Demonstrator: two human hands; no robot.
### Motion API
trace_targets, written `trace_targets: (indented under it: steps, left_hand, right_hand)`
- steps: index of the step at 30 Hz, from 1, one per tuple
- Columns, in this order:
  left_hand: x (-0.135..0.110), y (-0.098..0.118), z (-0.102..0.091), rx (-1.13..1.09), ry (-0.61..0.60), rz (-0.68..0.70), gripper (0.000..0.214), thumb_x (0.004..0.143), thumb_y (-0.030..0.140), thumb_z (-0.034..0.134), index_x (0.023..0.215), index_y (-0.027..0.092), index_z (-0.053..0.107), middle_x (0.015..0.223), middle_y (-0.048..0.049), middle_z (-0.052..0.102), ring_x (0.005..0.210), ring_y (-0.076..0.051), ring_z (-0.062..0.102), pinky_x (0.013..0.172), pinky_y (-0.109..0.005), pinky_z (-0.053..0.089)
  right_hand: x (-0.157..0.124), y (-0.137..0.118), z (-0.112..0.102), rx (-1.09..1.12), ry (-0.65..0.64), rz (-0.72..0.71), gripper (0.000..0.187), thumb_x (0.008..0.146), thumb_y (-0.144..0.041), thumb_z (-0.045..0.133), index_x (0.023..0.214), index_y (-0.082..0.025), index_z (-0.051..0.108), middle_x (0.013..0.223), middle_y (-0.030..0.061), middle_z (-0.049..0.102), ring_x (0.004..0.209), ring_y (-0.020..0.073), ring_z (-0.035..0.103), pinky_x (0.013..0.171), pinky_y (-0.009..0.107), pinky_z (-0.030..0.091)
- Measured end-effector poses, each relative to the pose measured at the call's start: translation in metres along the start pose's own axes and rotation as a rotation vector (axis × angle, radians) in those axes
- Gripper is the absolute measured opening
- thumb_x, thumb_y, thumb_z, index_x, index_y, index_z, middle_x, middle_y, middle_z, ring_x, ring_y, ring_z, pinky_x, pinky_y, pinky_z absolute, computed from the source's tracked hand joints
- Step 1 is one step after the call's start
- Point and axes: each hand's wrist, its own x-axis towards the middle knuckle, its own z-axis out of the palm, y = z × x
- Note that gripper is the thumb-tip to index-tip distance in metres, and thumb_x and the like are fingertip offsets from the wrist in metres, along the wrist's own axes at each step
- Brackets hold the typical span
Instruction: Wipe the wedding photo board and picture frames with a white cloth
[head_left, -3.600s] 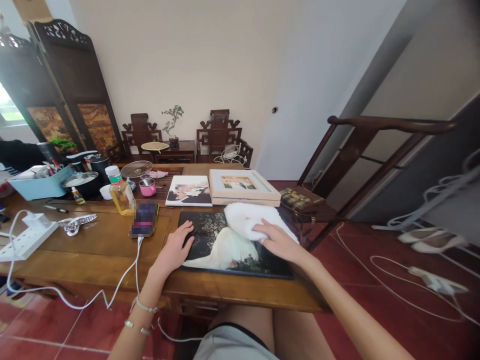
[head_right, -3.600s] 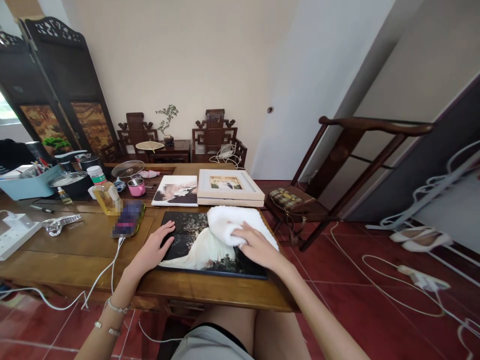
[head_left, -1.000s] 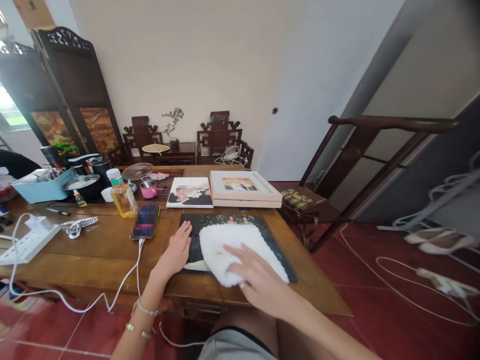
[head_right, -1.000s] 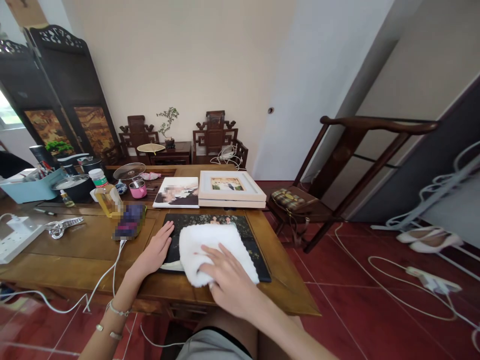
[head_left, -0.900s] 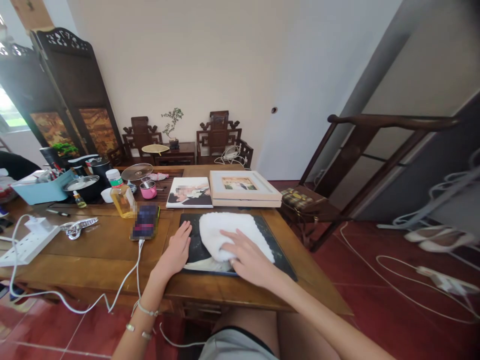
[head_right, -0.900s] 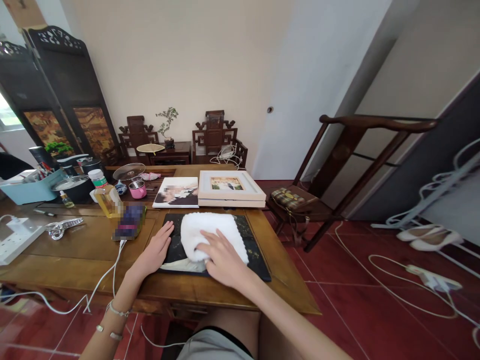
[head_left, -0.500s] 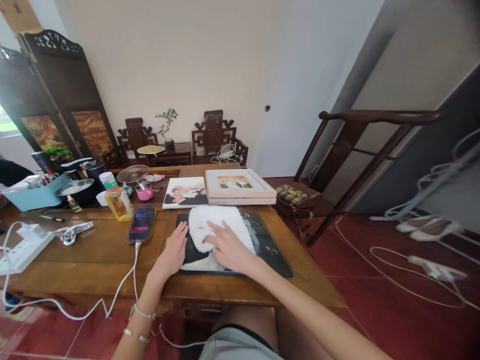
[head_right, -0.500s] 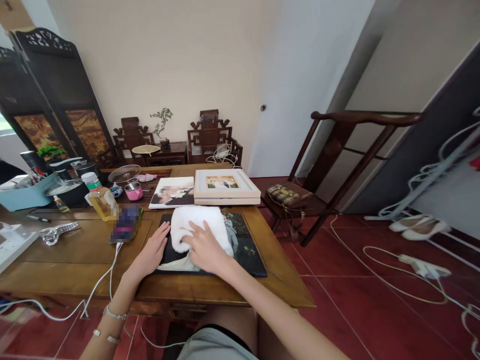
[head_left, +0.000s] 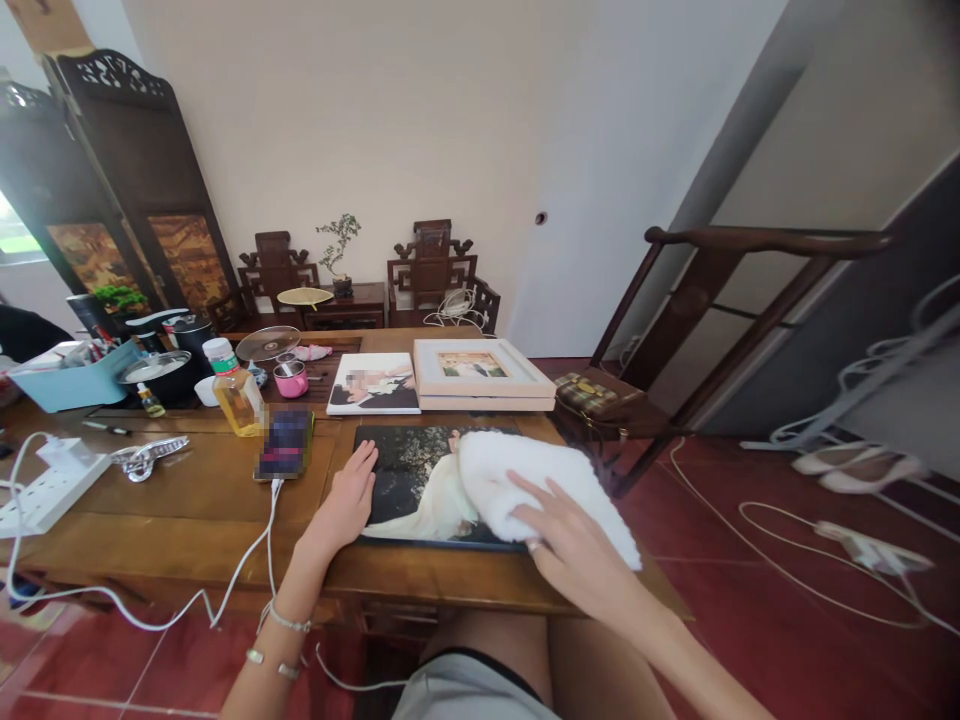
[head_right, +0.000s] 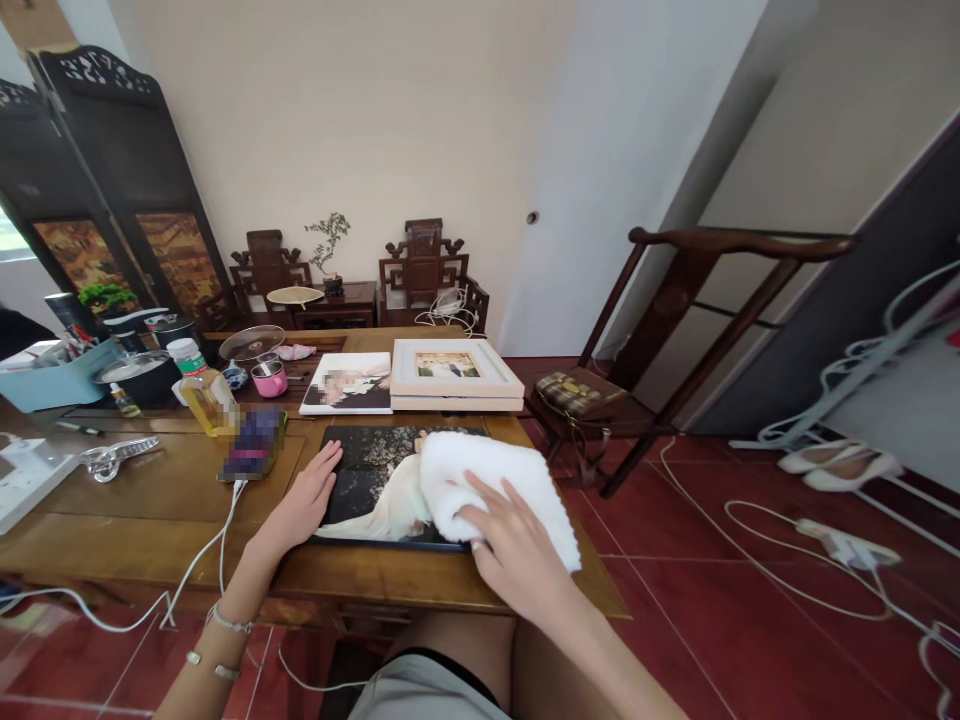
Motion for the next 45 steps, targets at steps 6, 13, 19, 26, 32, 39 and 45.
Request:
trace_targets:
  steps: [6,13,19,26,32,39,45]
  left_hand:
    - [0.001,0.010,-0.008,-0.059,0.071,0.041,0.045,0.095,0.026,0.028,0.137,0.017,0.040,0.151,-0.0101,0.031,0.141,-0.020,0.024,0.115,-0.045,0.022]
    - [0.000,0.021,-0.021,-0.157,0.221,0.045,0.045,0.097,0.036,0.028,0.135,0.017,0.043,0.147,-0.0079,0.039,0.139,-0.018,0.028,0.116,-0.040,0.021]
    - [0.000,0.019,-0.015,-0.097,0.175,0.036,0.047,0.097,0.038,0.027,0.135,0.015,0.043,0.146,-0.0100,0.040,0.138,-0.019,0.031,0.116,-0.041,0.024]
    - [0.000,0.018,-0.009,-0.002,0.061,0.065,0.042,0.096,0.028,0.033,0.132,0.013,0.047,0.142,-0.0121,0.045,0.138,-0.020,0.032,0.114,-0.042,0.028]
    - [0.001,0.013,-0.008,0.022,0.076,0.084,0.040,0.095,0.027,0.034,0.129,0.015,0.051,0.141,-0.0117,0.047,0.135,-0.020,0.037,0.113,-0.043,0.031]
    - [0.002,0.009,-0.008,0.040,0.090,0.105,0.038,0.094,0.027,0.037,0.126,0.015,0.054,0.139,-0.0117,0.049,0.131,-0.022,0.043,0.112,-0.043,0.033]
    - [0.003,0.012,-0.009,0.018,0.083,0.126,0.037,0.093,0.025,0.037,0.126,0.018,0.054,0.138,-0.0107,0.051,0.129,-0.022,0.046,0.110,-0.043,0.035]
  right_hand:
    - [0.047,-0.027,0.005,-0.037,0.003,0.134,0.046,0.069,-0.004,0.042,0.107,-0.016,0.064,0.131,0.0147,0.055,0.132,0.0359,0.035,0.103,0.062,0.026]
    - [0.059,-0.085,0.004,0.318,-0.121,-0.389,0.047,0.061,-0.003,0.045,0.096,-0.025,0.066,0.137,-0.0009,0.052,0.137,0.0228,0.027,0.113,0.052,0.010]
    - [0.019,-0.065,-0.003,0.367,-0.136,-0.425,0.051,0.057,0.000,0.041,0.095,-0.023,0.065,0.135,0.0011,0.054,0.136,0.0157,0.030,0.116,0.043,0.011]
    - [0.010,-0.010,-0.005,0.242,-0.050,-0.105,0.041,0.063,-0.003,0.040,0.090,-0.019,0.067,0.138,0.0101,0.049,0.135,0.0253,0.033,0.112,0.053,0.021]
    - [0.080,-0.009,0.007,0.380,-0.005,0.045,0.046,0.068,-0.004,0.040,0.098,-0.022,0.069,0.118,0.0053,0.066,0.127,0.0260,0.045,0.111,0.053,0.018]
    - [0.170,-0.061,0.016,0.537,-0.038,-0.106,0.045,0.071,-0.010,0.043,0.106,-0.024,0.069,0.119,-0.0015,0.066,0.111,0.0205,0.058,0.094,0.028,0.042]
    - [0.159,-0.056,0.019,0.529,-0.052,-0.141,0.044,0.068,-0.008,0.042,0.096,-0.023,0.072,0.107,-0.0016,0.071,0.106,0.0210,0.060,0.102,0.033,0.035]
